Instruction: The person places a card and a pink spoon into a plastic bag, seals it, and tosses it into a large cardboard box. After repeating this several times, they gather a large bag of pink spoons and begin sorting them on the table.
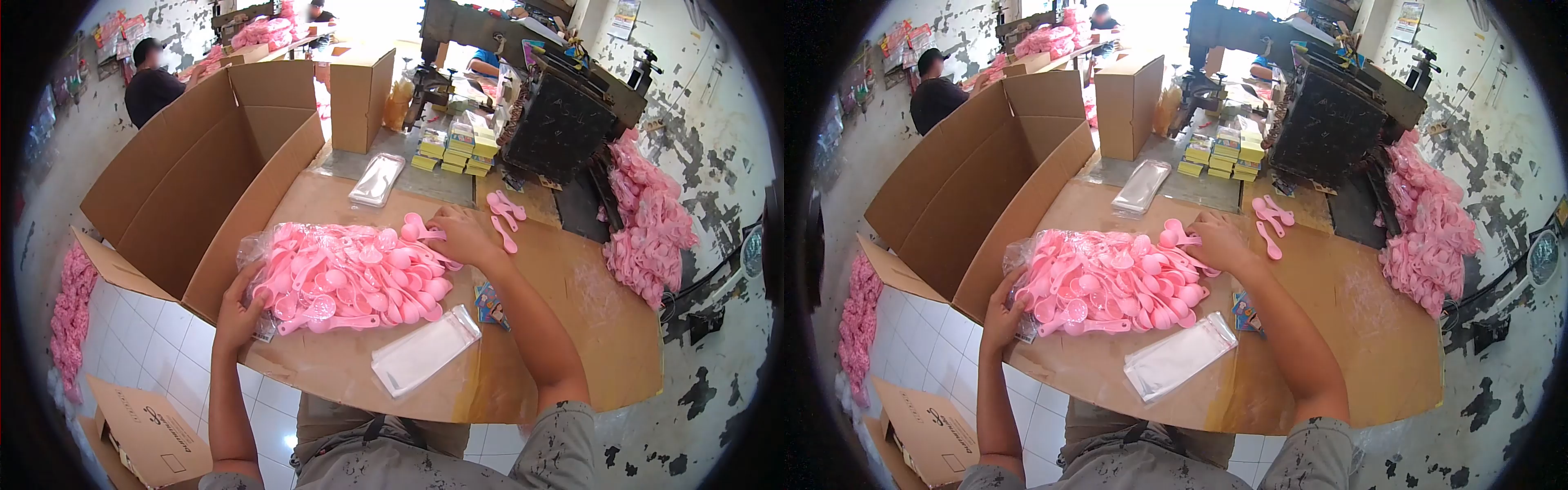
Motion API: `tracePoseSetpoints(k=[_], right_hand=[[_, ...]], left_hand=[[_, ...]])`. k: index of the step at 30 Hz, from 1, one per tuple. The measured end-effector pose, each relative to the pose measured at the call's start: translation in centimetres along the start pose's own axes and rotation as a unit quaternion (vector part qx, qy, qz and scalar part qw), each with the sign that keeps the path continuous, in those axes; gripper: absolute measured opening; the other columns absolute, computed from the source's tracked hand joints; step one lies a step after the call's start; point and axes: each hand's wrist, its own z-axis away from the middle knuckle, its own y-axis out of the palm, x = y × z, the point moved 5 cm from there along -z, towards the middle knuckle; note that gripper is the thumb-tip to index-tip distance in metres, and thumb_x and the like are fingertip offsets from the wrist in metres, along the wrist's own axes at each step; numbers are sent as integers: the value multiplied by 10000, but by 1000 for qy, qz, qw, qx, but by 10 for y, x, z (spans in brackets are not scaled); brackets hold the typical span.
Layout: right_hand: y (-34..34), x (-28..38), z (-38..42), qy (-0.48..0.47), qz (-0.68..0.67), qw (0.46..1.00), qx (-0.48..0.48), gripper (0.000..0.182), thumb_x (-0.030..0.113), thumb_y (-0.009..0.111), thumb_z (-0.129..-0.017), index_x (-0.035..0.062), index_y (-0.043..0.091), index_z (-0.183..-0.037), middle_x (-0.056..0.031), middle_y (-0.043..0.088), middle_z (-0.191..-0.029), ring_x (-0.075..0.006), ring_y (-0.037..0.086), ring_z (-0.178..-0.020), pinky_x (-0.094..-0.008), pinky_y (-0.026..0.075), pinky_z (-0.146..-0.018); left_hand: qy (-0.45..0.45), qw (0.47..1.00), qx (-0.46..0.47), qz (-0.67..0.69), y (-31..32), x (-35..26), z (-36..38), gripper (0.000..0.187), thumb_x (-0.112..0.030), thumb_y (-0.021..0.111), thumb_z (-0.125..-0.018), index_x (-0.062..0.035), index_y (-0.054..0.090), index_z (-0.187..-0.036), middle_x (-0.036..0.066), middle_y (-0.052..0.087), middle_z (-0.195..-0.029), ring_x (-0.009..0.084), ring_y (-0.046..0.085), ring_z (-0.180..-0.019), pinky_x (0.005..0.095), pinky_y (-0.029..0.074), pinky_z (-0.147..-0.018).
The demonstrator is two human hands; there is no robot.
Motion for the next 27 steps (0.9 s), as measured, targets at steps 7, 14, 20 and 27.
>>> tracePoseSetpoints(k=[7,14,20,27], right_hand=[[12,-15,-23,58,-142,988,-26,349,366,743,-936,66,762,-1113,-144,698,-1171,-342,630,-1155,-440,478,-1022],[-48,-114,-1,258,-43,963,-69,469,371,710,-961,24,715,-1276,-208,730,-1137,-347,681,-1096,-435,516,-978],[-42,-66,34,161,75,978,-111,359,334,763,-883,16,793,-1046,-192,783,-975,-320,751,-909,-418,581,-828],[-14,-48,43,172,-116,973,103,287,287,820,-808,13,806,-891,-199,765,-799,-302,758,-765,-419,589,-728]], left_hand=[[1,1000,0,2,0,1,0,549,-127,707,-936,-19,597,-1462,156,625,-1466,273,555,-1392,393,407,-1187],[-4,1000,3,1,0,-2,1,546,-139,714,-941,-28,600,-1463,156,620,-1476,279,551,-1399,399,406,-1190],[1,1000,1,-6,-1,1,-1,549,-135,711,-940,-29,599,-1466,169,615,-1478,282,551,-1400,401,406,-1191],[-14,1000,4,23,0,3,0,551,-136,710,-943,-9,590,-1466,165,615,-1481,276,548,-1404,398,403,-1191]])
